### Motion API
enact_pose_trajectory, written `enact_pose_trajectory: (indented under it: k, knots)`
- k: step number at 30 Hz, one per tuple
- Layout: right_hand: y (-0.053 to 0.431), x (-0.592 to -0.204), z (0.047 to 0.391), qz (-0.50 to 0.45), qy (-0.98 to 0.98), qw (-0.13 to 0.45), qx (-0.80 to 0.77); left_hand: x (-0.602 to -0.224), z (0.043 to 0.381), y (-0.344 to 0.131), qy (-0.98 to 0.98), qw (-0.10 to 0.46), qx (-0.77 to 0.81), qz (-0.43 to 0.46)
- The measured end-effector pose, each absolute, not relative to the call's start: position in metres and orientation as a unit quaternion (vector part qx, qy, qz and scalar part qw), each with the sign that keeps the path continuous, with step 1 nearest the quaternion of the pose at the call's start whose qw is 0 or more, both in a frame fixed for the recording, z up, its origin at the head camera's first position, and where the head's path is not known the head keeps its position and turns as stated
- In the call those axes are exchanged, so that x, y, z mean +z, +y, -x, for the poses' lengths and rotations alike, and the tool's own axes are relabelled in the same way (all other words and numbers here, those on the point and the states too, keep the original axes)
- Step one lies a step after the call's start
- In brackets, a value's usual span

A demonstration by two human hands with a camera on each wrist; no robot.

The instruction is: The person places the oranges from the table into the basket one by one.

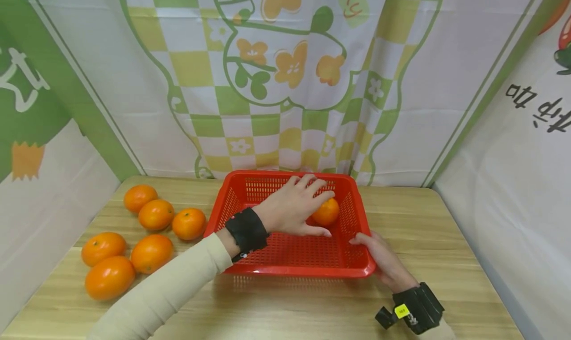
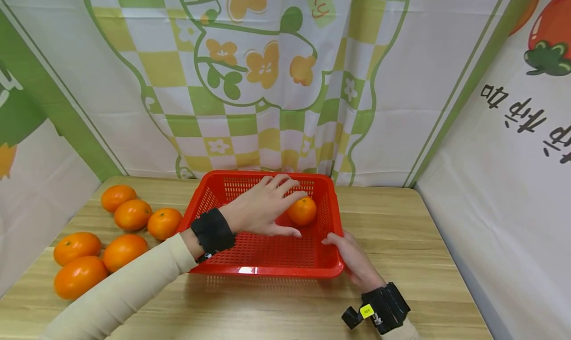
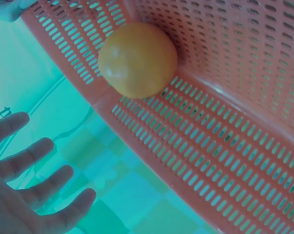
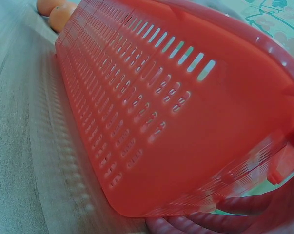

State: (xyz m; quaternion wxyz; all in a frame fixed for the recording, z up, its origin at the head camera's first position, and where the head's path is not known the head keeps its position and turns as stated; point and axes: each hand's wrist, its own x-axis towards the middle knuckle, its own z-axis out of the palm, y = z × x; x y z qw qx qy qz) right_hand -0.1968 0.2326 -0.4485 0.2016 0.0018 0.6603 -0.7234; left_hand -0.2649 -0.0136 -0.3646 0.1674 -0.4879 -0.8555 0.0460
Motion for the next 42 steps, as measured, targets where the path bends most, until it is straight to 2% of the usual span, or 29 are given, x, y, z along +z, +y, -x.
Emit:
enact_pose_trajectory:
  k: [27, 42]
  knots:
    - [0.233, -0.451, 0.195, 0.002, 0.651, 0.203, -0.731, -0.353, 0.257, -0.062, -0.87, 0.203, -0.007, 0.449]
    - [0.233, -0.449, 0.197, -0.007, 0.654, 0.202, -0.729, -0.354, 0.246, -0.088, -0.886, 0.185, -0.045, 0.422]
